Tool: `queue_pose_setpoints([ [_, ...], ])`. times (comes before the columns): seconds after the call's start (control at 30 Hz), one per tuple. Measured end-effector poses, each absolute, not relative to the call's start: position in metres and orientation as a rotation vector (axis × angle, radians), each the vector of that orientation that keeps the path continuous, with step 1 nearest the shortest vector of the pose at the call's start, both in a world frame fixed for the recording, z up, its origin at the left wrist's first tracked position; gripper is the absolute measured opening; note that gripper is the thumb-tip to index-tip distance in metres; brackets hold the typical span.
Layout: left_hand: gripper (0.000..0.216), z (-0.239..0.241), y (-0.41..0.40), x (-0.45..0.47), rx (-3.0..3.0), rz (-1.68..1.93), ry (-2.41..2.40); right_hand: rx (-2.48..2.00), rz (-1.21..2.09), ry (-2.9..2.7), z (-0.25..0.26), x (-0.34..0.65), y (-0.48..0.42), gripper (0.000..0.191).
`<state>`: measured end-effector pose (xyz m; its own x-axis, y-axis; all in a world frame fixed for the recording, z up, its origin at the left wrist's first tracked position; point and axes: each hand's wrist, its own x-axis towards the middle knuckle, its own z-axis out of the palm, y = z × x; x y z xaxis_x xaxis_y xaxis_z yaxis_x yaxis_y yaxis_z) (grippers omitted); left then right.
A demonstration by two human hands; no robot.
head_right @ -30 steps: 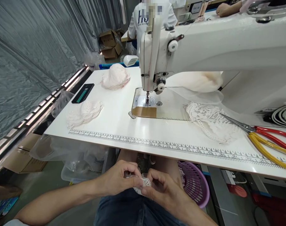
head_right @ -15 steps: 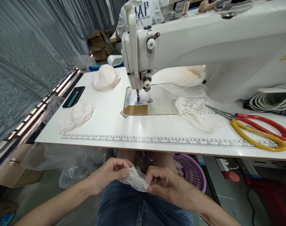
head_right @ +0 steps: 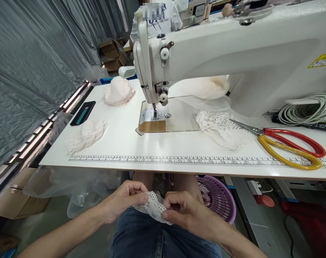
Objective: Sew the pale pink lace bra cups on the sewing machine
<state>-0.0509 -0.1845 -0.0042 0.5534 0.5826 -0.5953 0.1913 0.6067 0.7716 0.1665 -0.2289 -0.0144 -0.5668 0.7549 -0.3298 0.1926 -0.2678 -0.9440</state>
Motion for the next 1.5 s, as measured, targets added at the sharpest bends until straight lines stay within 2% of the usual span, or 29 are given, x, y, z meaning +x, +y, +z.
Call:
queue_pose_setpoints([
  [0.13,0.03,0.001,-0.183,-0.052,1.164,0.253,1.023,-1.24,1.751,-1.743,-0.017,0.169,-0.231,0.02],
  [0.23,0.024,0.006,-0.182,-0.051,1.479,0.204,0.98,-1.29,1.766,-1.815,-0.015,0.169,-0.232,0.017],
  [0.4,0.023,0.011,-0.183,-0.048,1.772,0.119,1.019,-1.371,1.757,-1.792,-0.01,0.154,-0.229,0.03],
  [0.5,0.028,0.012,-0.182,-0.05,1.746,0.111,1.033,-1.397,1.647,-1.813,-0.008,0.145,-0.226,0.036],
  [0.7,0.032,0.011,-0.176,-0.059,1.575,0.24,0.993,-1.393,1.573,-1.804,-0.004,0.141,-0.217,0.033],
  [0.87,0.024,0.022,-0.177,-0.062,1.543,0.315,1.057,-1.406,1.489,-1.843,0.006,0.139,-0.214,0.035],
  [1.03,0.025,0.062,-0.132,-0.067,1.713,0.306,1.008,-1.472,1.191,-1.882,0.024,0.13,-0.193,0.039],
  [1.17,0.025,0.082,-0.043,-0.053,1.982,0.182,0.867,-1.639,0.674,-2.018,0.025,0.129,-0.132,0.043],
  [1.33,0.017,0.067,0.046,-0.02,2.117,0.04,0.943,-1.711,0.282,-2.092,0.015,0.158,-0.064,0.035],
  [1.5,0.018,0.052,0.06,-0.005,2.11,-0.056,0.909,-1.503,0.174,-2.21,0.008,0.194,-0.052,0.032],
])
